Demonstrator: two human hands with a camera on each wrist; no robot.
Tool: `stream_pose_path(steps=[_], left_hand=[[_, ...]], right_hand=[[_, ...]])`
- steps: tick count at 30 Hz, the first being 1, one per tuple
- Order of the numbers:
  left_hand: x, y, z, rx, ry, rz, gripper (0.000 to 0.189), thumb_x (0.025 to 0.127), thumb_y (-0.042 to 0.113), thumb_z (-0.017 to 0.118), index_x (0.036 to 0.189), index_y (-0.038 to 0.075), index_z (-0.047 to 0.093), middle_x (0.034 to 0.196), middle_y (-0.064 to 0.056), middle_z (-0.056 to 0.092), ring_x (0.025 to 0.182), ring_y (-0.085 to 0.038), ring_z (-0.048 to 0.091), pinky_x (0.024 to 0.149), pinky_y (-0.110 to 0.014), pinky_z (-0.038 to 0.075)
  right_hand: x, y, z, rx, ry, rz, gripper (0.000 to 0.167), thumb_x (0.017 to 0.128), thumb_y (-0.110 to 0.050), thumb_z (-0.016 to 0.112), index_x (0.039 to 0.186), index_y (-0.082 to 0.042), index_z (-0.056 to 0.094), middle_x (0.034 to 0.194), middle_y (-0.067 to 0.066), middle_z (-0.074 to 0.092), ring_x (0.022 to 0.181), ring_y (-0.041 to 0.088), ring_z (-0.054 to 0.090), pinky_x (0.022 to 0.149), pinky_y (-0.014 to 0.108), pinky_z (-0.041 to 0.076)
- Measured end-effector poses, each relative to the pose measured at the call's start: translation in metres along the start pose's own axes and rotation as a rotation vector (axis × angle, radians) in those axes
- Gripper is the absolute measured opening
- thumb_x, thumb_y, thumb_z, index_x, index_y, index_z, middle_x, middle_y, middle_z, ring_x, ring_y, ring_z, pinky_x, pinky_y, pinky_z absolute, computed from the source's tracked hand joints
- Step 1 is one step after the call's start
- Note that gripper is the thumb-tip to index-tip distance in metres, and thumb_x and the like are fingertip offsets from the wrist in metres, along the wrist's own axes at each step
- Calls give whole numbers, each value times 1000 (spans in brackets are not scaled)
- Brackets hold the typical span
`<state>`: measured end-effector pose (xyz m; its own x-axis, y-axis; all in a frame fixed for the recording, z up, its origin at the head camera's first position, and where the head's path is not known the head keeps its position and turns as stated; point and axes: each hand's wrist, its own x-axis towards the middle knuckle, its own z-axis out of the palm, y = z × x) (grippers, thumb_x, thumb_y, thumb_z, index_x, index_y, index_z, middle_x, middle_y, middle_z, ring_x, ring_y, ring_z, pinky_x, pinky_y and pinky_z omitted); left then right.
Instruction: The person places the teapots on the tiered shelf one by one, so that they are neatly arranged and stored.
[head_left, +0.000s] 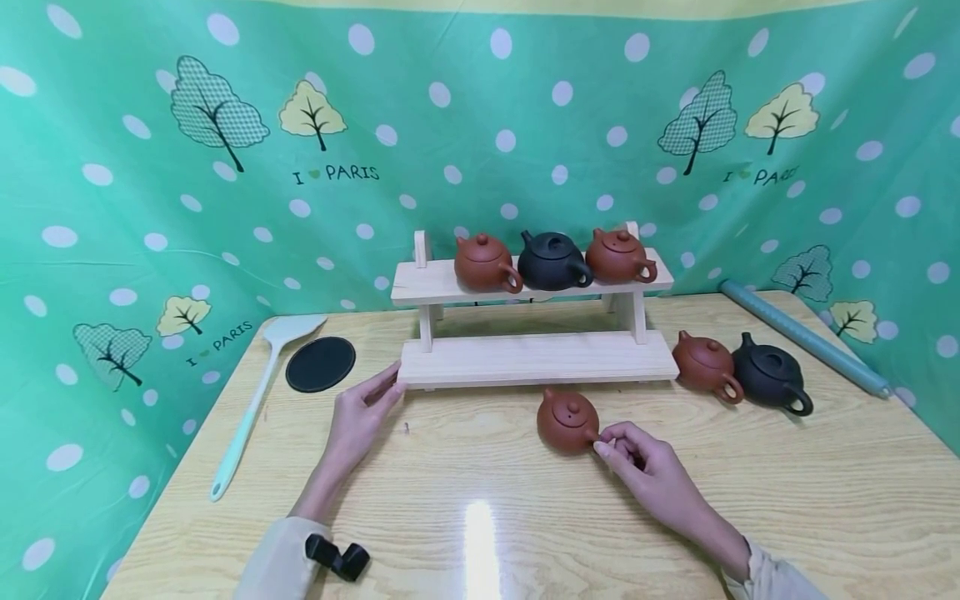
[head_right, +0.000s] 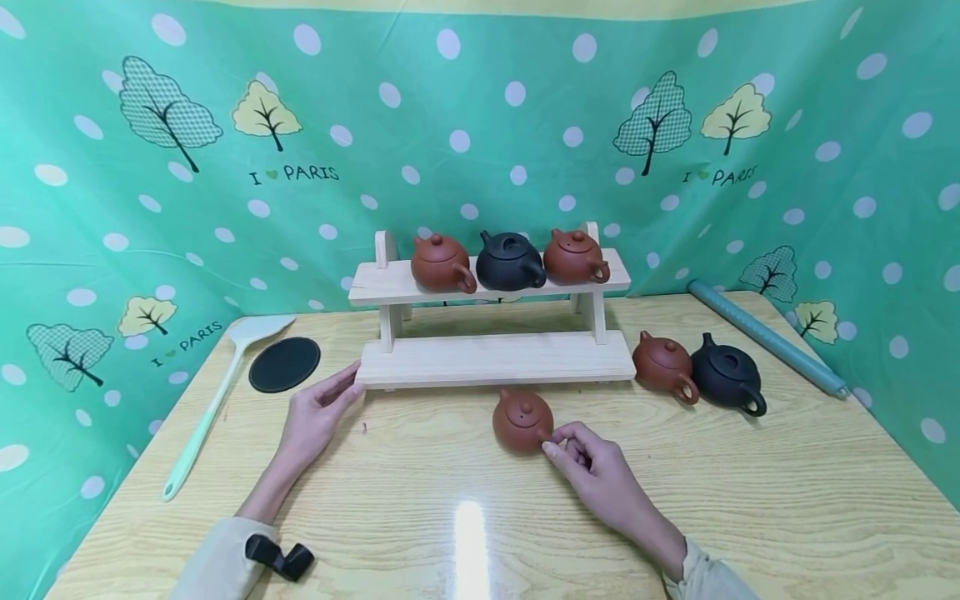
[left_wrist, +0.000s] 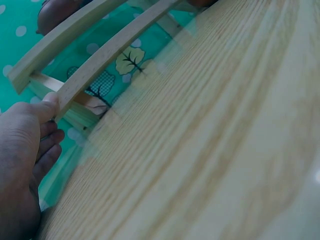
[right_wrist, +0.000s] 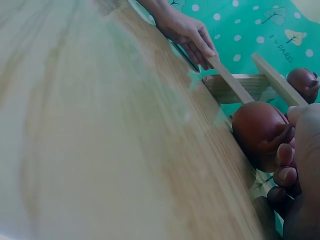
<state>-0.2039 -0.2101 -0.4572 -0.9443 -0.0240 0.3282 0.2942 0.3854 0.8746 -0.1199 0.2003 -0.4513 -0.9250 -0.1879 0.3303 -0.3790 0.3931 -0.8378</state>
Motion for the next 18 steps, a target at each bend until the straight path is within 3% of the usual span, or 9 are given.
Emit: stream_pose_path(steps=[7, 13, 18], left_hand=[[-1, 3, 0, -3, 7, -28, 39, 98, 15, 75, 134, 2, 68, 126, -18, 69, 116, -30, 67, 88, -9, 51], [0, 7, 2, 9, 9, -39, 38, 98, 4, 72, 134, -5, 65, 128, -23, 66, 119, -36, 65, 88, -8, 49], [1, 5, 1, 5, 3, -29, 39, 98, 11, 73, 135, -1, 67, 128, -18, 68, 119, -30, 66, 89, -9, 50]], right_hand=[[0, -2, 4, -21, 1, -10, 5, 99, -7, 71, 99, -12, 70, 69, -11, 49, 59, 4, 45, 50, 24, 38], [1, -2, 5, -16, -6, -40, 10, 98, -2, 70, 100, -12, 71, 70, -10, 49, 59, 4, 43, 47, 25, 36], [2, -1, 4, -20, -6, -20, 10, 99, -1, 68, 102, -10, 72, 70, -10, 50, 59, 5, 43, 48, 26, 36]])
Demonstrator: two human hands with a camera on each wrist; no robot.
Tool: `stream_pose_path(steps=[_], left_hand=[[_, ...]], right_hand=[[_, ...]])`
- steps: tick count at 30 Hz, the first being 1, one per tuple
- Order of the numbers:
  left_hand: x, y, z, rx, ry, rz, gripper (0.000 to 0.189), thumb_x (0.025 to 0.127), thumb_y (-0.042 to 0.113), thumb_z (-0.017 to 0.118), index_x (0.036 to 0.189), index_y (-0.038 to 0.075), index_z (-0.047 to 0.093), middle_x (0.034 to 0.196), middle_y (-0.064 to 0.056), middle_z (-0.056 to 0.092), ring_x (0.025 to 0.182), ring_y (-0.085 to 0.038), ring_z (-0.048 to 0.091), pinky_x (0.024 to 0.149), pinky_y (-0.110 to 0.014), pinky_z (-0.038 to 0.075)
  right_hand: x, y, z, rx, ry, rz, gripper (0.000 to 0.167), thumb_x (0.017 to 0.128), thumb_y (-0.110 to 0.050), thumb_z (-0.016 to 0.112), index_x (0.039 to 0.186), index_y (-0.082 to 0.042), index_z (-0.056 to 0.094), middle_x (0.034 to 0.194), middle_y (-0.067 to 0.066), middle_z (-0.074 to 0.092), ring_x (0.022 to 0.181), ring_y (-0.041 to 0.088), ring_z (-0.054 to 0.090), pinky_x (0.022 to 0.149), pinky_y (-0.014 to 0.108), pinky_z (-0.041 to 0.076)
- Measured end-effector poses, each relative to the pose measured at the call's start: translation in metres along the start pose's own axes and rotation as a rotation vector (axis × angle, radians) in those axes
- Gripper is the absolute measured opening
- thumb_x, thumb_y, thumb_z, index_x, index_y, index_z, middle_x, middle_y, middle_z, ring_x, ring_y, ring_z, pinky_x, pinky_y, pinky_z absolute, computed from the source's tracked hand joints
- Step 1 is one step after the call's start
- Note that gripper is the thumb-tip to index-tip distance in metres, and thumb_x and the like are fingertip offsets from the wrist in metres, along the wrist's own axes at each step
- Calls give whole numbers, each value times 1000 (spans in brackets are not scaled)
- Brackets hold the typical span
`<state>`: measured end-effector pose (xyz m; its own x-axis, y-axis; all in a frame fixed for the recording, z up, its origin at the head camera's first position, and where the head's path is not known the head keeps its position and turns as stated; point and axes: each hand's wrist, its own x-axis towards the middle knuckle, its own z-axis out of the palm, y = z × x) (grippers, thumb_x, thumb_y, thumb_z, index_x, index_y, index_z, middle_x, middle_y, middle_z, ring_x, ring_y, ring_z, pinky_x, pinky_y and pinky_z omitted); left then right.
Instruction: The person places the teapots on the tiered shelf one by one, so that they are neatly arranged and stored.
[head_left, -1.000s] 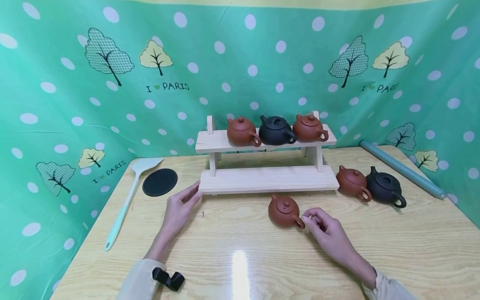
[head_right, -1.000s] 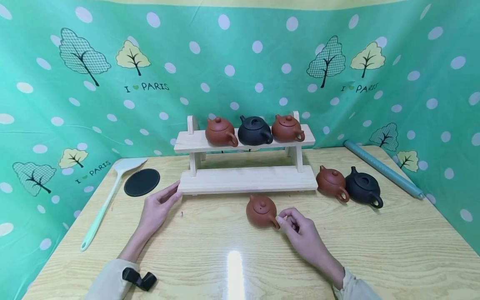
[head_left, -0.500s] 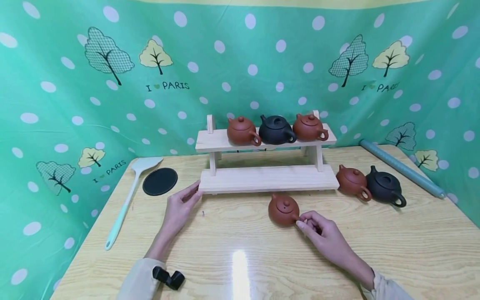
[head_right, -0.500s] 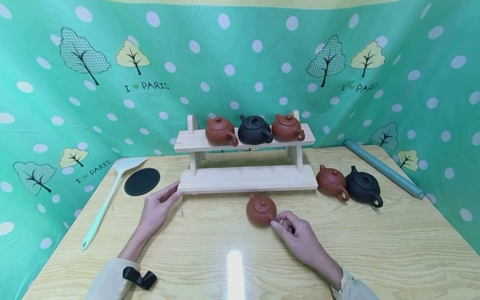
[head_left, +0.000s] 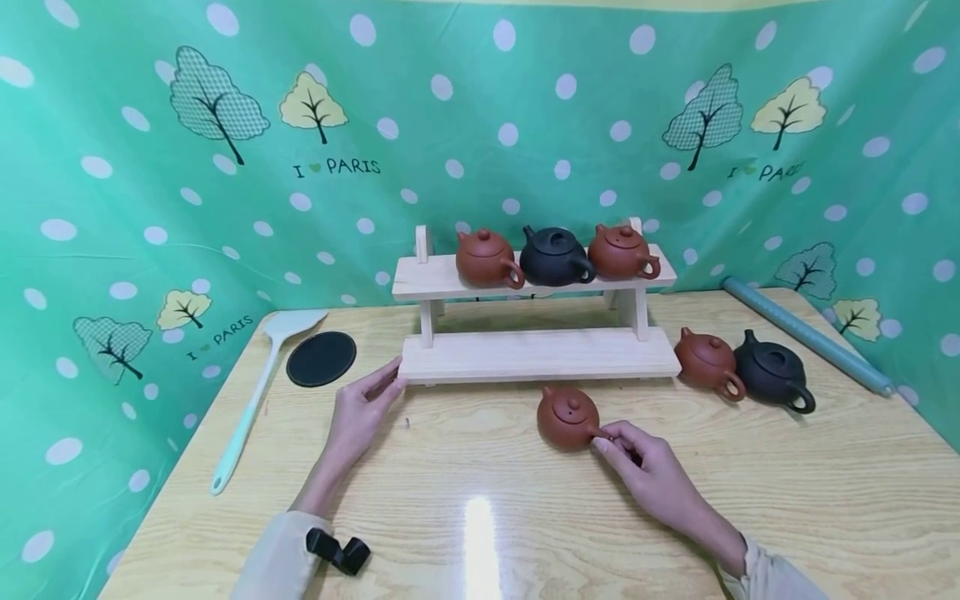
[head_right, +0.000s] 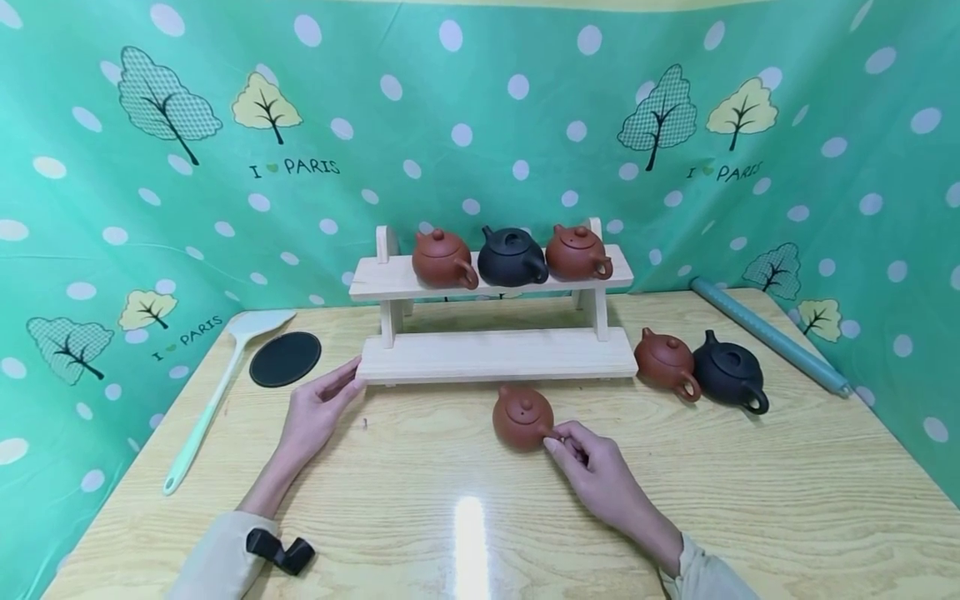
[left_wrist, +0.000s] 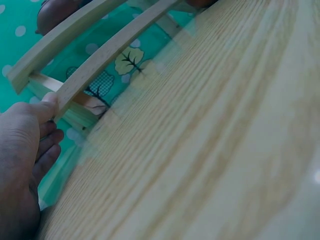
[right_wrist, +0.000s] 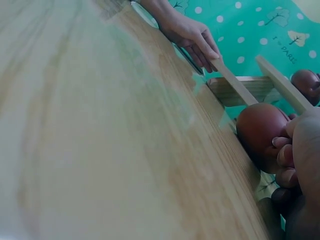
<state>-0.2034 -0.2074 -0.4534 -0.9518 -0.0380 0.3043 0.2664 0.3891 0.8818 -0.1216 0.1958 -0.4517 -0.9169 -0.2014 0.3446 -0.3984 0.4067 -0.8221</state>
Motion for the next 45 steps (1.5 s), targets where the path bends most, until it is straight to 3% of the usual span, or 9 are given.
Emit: stream_pose_path(steps=[8, 15, 19, 28, 37, 45], left_hand=[[0, -2, -1, -15, 8, 4, 39, 98, 12, 74, 134, 1, 67, 128, -17, 68, 118, -30, 66, 88, -9, 51], [-8, 27, -2, -1, -15, -10, 37, 99, 5, 71, 134, -8, 64, 128, -24, 66, 120, -37, 64, 90, -8, 49], [-11, 33, -3, 0, -20, -15, 37, 99, 5, 70, 134, -8, 63, 128, -24, 65, 120, -37, 64, 90, -7, 48], [-11, 34, -3, -16, -10, -21, 37, 98, 3, 72, 132, -9, 65, 126, -25, 66, 118, -37, 65, 89, -9, 50], [-7, 38, -5, -15, -5, 8, 36, 97, 0, 72, 131, -10, 65, 125, -26, 66, 117, -39, 66, 88, -10, 51], [-5, 35, -4, -42, -20, -8, 37, 97, 0, 71, 132, -10, 63, 126, -26, 66, 119, -38, 64, 89, -10, 51]], right_hand=[[1, -1, -1, -12, -6, 30, 8, 101, -3, 67, 102, -9, 72, 69, -11, 50, 59, 5, 43, 48, 25, 35], [-2, -1, -1, -32, -8, 30, 9, 101, -2, 66, 102, -9, 72, 70, -12, 49, 59, 4, 43, 48, 24, 35], [-2, 0, 0, -43, -11, 13, 10, 101, -1, 66, 102, -9, 72, 71, -12, 49, 61, 3, 43, 49, 24, 35], [1, 2, 0, -40, -5, -43, 15, 99, 3, 66, 103, -9, 73, 71, -14, 47, 61, 1, 41, 47, 25, 34], [6, 4, 1, -23, 5, -44, 14, 99, 3, 66, 102, -9, 73, 68, -14, 45, 59, 1, 39, 46, 27, 32], [5, 4, 0, -18, 5, -39, 14, 99, 3, 66, 101, -9, 72, 68, -13, 46, 59, 2, 39, 46, 28, 32]])
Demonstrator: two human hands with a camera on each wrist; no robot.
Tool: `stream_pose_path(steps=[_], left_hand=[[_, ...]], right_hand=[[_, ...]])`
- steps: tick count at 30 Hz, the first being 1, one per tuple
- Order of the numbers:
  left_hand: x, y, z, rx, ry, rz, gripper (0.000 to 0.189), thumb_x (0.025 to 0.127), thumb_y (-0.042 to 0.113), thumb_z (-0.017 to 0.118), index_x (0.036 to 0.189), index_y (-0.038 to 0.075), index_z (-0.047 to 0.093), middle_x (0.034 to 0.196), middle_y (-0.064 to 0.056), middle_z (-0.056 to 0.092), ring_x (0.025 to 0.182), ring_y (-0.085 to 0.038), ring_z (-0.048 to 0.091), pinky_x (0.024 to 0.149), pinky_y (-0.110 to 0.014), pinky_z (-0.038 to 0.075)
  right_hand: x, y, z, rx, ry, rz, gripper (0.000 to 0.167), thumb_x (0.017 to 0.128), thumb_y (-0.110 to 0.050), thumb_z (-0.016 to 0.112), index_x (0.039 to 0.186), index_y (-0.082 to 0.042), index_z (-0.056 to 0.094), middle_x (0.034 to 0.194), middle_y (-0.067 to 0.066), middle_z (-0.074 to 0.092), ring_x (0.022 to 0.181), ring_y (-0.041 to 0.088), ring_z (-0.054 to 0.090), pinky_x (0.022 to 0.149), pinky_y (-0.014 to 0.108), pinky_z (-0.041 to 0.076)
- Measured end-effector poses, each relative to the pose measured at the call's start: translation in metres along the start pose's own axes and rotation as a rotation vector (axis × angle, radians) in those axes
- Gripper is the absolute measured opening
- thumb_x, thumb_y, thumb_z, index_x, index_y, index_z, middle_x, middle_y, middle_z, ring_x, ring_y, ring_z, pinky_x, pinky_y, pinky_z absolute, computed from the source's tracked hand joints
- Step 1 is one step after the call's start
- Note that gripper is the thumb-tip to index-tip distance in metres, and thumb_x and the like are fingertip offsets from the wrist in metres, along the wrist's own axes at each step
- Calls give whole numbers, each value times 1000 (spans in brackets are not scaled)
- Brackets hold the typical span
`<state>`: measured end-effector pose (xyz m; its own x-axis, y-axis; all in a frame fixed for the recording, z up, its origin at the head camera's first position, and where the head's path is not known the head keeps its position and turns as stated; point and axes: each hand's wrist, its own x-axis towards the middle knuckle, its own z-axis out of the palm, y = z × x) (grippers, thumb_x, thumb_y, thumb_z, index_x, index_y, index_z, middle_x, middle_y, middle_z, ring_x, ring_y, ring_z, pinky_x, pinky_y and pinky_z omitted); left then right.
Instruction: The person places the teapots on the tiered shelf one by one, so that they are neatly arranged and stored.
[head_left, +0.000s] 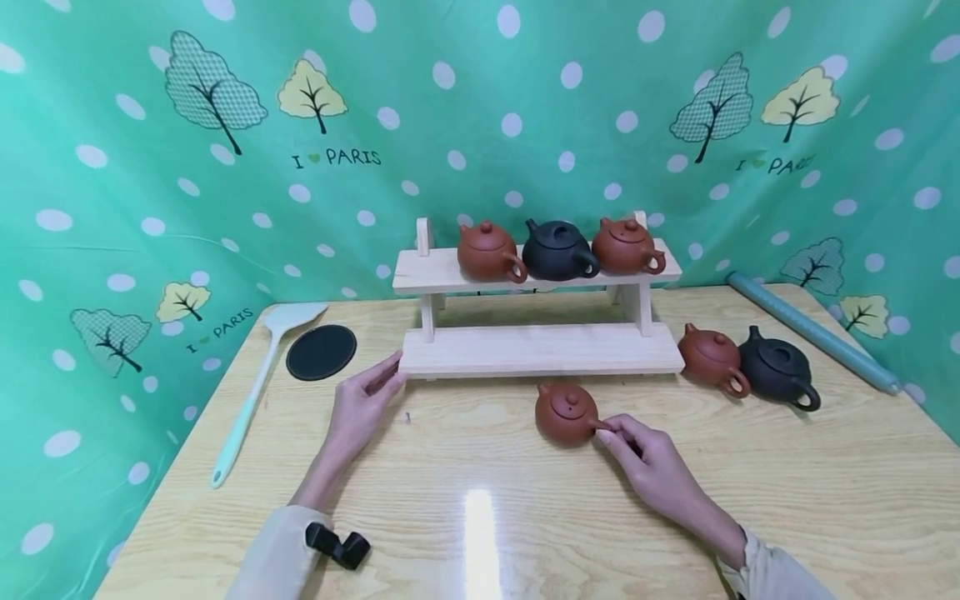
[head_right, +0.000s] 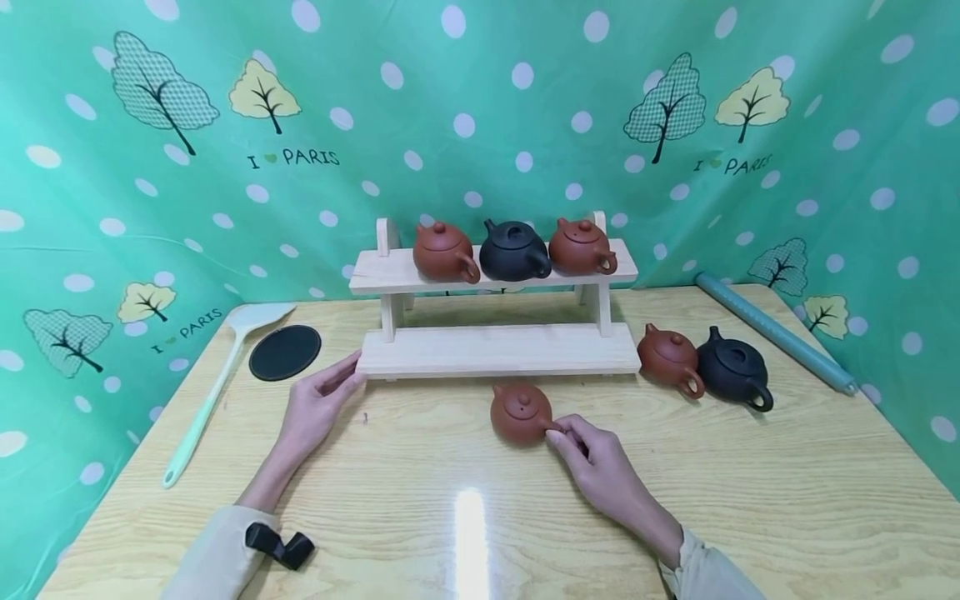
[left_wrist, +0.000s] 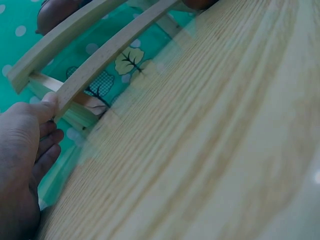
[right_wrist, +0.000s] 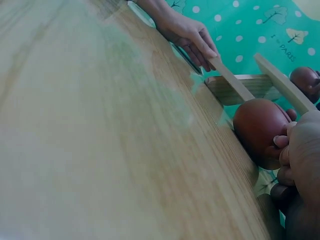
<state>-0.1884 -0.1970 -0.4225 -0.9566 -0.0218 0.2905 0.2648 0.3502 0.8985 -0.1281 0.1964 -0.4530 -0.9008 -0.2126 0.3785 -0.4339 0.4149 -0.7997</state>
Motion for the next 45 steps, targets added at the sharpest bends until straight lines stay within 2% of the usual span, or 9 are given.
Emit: stream_pose_path(steps=[11, 20, 27, 32, 37, 43, 45], left_hand=[[-1, 2, 0, 0, 4, -2, 37, 97, 1, 71, 132, -9, 64, 126, -25, 66, 118, -38, 64, 89, -10, 51], [0, 1, 1, 11, -4, -25, 37, 98, 2, 71, 133, -8, 64, 128, -24, 66, 118, -37, 65, 88, -9, 51], [-1, 1, 1, 16, 0, -20, 37, 98, 2, 71, 133, -8, 64, 127, -25, 66, 118, -37, 65, 88, -9, 51], [-3, 2, 0, 31, -6, -9, 38, 99, 4, 70, 134, -8, 63, 128, -25, 66, 119, -38, 65, 89, -9, 50], [-1, -4, 1, 29, -1, -5, 37, 99, 3, 70, 134, -8, 63, 128, -25, 66, 119, -39, 65, 89, -9, 50], [5, -32, 2, 25, 11, -7, 38, 98, 8, 72, 134, -3, 66, 129, -20, 67, 119, -34, 66, 89, -9, 51], [6, -38, 1, 19, 10, 4, 39, 98, 12, 74, 135, 0, 67, 129, -18, 68, 118, -32, 67, 89, -10, 51]], right_hand=[[2, -2, -1, -56, 4, -38, 17, 100, 4, 65, 103, -11, 72, 69, -14, 44, 58, 0, 37, 46, 23, 32], [5, -5, 2, -27, -3, -33, 16, 101, 2, 63, 101, -12, 70, 70, -13, 46, 58, 2, 39, 47, 23, 34], [6, -7, 5, -7, 1, -41, 16, 101, 4, 62, 102, -10, 71, 71, -4, 56, 60, 1, 39, 48, 23, 35], [9, -9, 7, -7, 3, -34, 14, 102, 2, 63, 100, -10, 70, 69, -9, 51, 58, 1, 39, 47, 24, 35], [12, -12, 7, -3, 0, -40, 14, 102, 1, 62, 100, -10, 70, 69, -13, 48, 58, 1, 38, 47, 23, 35], [17, -15, 8, -6, 3, -43, 14, 103, 0, 62, 99, -11, 69, 69, -14, 46, 58, 1, 38, 47, 23, 34], [18, -15, 8, -9, 7, -45, 14, 103, 0, 62, 99, -11, 70, 69, -13, 47, 58, 1, 38, 48, 23, 35]])
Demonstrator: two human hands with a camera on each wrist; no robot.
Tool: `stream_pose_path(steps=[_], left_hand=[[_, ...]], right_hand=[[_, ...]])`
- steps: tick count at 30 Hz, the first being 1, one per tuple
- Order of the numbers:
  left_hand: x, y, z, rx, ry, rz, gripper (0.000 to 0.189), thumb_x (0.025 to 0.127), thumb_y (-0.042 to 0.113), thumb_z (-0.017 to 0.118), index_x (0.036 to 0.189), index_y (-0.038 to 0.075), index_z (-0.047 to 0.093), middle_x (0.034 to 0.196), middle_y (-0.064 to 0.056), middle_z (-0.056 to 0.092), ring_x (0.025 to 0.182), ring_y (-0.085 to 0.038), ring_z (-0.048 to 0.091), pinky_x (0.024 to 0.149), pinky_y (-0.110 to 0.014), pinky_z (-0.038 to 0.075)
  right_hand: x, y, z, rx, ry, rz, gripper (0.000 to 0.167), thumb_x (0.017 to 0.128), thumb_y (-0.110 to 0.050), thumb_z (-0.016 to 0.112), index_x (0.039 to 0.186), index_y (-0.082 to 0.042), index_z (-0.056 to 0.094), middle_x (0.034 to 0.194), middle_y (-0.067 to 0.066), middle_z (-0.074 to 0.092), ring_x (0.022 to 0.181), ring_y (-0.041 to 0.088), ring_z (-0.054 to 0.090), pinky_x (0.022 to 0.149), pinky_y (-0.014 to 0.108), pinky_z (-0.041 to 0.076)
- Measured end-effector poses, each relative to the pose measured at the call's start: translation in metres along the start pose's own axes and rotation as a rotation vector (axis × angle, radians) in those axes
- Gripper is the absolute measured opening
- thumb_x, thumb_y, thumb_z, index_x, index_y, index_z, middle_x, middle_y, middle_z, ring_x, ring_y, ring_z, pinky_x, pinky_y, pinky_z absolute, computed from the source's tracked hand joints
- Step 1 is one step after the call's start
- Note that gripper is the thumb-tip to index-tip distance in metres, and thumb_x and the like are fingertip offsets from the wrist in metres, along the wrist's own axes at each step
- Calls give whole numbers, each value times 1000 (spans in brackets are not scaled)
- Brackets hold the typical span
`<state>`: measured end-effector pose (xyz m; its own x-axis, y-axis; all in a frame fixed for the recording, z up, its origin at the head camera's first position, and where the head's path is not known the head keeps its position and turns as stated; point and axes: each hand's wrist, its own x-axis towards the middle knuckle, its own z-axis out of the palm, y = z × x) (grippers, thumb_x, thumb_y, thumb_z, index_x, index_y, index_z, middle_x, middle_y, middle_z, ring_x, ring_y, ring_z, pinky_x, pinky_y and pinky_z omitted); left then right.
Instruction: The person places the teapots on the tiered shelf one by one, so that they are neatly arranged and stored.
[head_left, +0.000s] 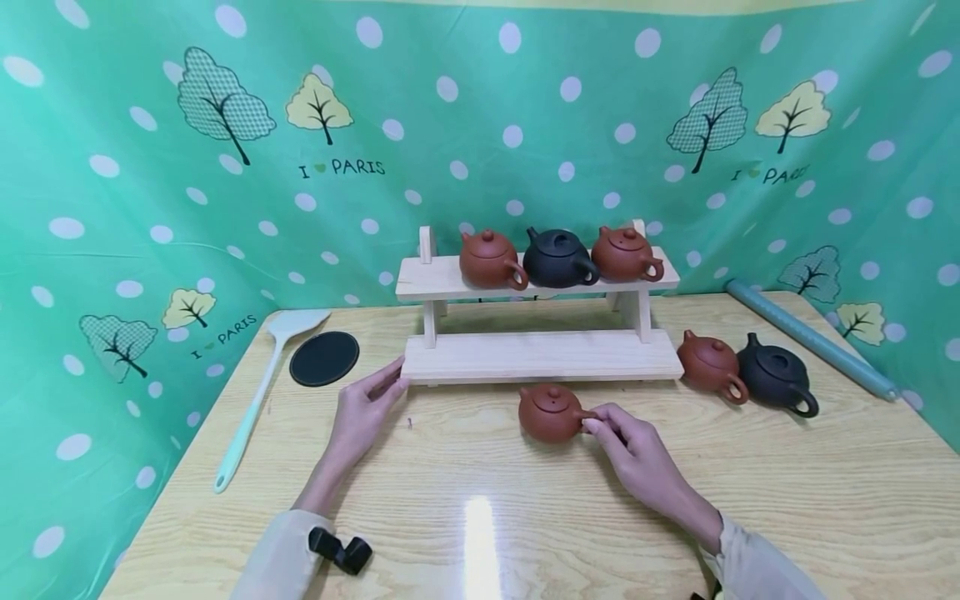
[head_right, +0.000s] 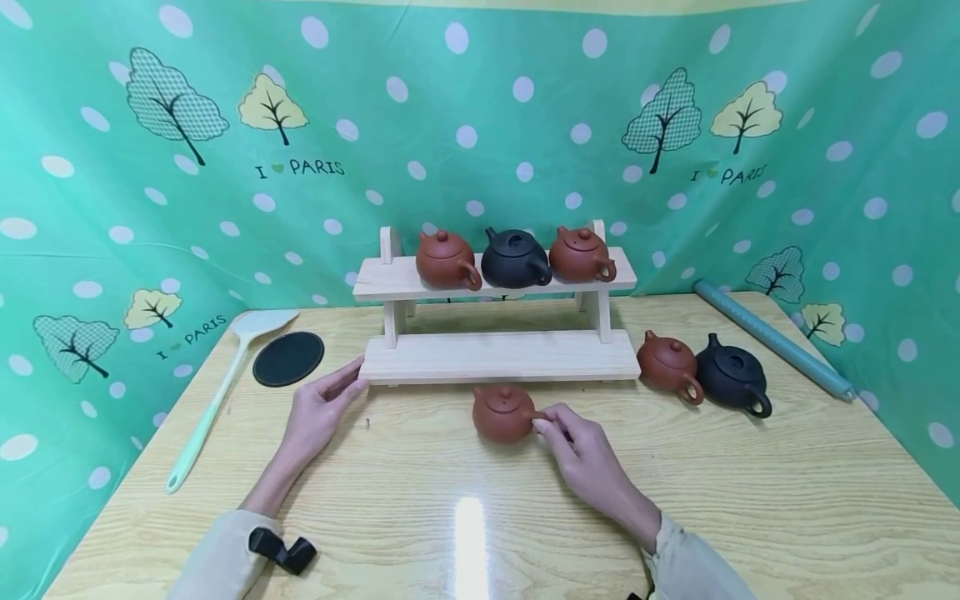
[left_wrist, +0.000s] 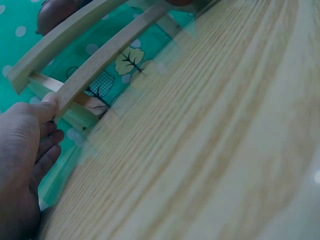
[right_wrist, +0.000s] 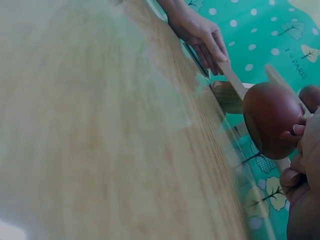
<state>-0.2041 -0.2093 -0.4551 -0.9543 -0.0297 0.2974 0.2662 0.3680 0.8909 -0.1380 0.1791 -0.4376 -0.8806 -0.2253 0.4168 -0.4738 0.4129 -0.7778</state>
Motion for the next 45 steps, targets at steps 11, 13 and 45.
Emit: stream_pose_path(steps=[11, 13, 45], left_hand=[[-1, -1, -2, 10, -5, 32, 40, 99, 19, 74, 135, 2, 68, 128, -15, 69, 117, -27, 68, 90, -16, 54], [-1, -2, -2, 14, -3, 30, 41, 99, 19, 74, 135, 2, 67, 128, -16, 69, 117, -28, 67, 91, -15, 53], [-3, 14, 0, 0, -2, -55, 39, 99, 6, 71, 136, -5, 63, 130, -24, 65, 121, -35, 64, 89, -9, 50]], right_hand=[[9, -1, 4, 26, -1, 15, 13, 104, -1, 60, 100, -9, 69, 69, -7, 48, 60, 4, 38, 50, 24, 35], [10, -1, 5, 27, 1, 15, 12, 104, -1, 60, 99, -9, 68, 69, -6, 48, 60, 4, 38, 50, 24, 34], [33, -8, 24, 109, 11, -8, 11, 106, -4, 59, 101, -6, 68, 68, -7, 44, 56, 5, 36, 48, 24, 32]])
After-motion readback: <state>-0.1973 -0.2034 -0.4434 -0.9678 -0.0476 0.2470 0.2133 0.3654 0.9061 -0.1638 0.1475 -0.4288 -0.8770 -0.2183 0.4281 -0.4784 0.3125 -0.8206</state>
